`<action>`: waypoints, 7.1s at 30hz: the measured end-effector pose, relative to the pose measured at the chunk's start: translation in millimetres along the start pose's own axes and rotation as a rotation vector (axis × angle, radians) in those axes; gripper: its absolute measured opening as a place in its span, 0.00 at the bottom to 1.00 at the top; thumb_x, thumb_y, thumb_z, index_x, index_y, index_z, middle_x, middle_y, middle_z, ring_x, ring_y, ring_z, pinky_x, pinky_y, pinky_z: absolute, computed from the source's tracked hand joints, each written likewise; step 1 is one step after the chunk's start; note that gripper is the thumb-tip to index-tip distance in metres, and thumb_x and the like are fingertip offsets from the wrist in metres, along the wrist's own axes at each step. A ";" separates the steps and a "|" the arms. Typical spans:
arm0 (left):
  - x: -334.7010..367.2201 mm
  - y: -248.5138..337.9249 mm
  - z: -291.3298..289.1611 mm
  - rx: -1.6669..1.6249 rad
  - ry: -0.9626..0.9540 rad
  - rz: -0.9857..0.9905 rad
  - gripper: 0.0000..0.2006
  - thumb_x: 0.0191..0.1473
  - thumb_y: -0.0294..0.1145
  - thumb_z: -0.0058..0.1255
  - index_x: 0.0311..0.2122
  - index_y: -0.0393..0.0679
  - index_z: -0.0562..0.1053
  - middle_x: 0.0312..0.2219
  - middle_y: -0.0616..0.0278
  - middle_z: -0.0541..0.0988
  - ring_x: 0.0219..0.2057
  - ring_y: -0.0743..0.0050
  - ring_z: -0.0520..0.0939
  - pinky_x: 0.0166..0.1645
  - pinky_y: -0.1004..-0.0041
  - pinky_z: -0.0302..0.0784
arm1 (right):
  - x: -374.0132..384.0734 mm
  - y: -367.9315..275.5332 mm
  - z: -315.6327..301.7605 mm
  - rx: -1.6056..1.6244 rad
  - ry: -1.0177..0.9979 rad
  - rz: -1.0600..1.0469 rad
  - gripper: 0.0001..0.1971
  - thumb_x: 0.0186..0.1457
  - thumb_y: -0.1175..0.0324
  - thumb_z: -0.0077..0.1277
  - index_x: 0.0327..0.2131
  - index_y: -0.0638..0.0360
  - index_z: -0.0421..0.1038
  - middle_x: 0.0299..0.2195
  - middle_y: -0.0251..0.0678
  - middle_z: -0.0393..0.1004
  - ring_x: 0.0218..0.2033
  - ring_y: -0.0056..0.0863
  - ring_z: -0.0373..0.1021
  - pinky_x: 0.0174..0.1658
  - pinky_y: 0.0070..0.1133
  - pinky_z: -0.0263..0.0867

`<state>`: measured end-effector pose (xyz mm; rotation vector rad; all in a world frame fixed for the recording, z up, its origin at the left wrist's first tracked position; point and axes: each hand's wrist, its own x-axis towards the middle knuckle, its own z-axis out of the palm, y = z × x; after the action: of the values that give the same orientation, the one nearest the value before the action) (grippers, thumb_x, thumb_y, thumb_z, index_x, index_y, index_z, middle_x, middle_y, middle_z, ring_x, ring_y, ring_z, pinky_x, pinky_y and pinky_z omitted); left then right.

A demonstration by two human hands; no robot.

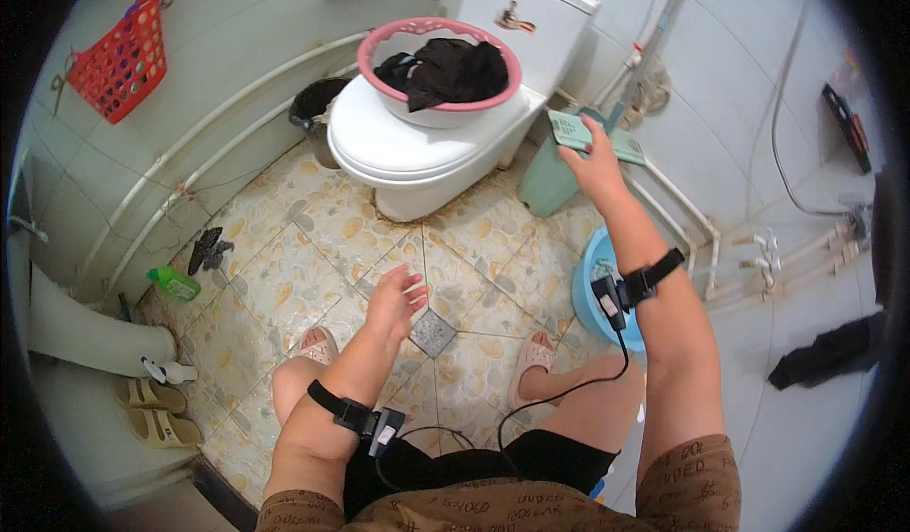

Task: The person washes clothes by hand in a blue basin of soapy water, scrubbing several items including a grey cloth, a white and green cloth, and black socks before applying liquid from a bottle to the items.

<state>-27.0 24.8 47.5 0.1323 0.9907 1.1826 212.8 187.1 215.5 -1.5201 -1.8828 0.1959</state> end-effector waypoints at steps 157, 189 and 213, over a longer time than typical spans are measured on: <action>29.3 -38.6 -9.7 0.092 -0.002 -0.128 0.13 0.48 0.26 0.35 0.40 0.32 0.64 0.36 0.51 0.70 0.38 0.61 0.71 0.46 0.70 0.66 | -530.8 275.1 -117.2 -0.228 -0.254 1.555 0.19 0.37 0.59 0.46 0.32 0.64 0.66 0.25 0.43 0.70 0.22 0.35 0.68 0.24 0.24 0.65; -20.1 -13.6 2.1 -0.124 -0.137 -0.063 0.15 0.46 0.24 0.35 0.42 0.37 0.58 0.38 0.49 0.66 0.40 0.51 0.69 0.41 0.50 0.67 | -186.4 61.6 -60.0 -0.185 -0.424 -0.038 0.12 0.38 0.77 0.43 0.32 0.58 0.67 0.29 0.43 0.67 0.32 0.37 0.64 0.35 0.25 0.61; -2.4 -127.4 -78.6 0.275 0.038 -0.396 0.22 0.38 0.21 0.40 0.43 0.52 0.62 0.36 0.61 0.67 0.36 0.67 0.69 0.35 0.70 0.68 | -296.3 51.5 158.8 0.160 -0.692 0.421 0.18 0.50 0.59 0.29 0.32 0.62 0.65 0.32 0.50 0.66 0.35 0.45 0.62 0.39 0.31 0.56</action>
<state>8.1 -61.8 -69.5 0.1241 1.1490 0.6876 179.2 -18.1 -53.7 -1.8661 -1.9363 1.1621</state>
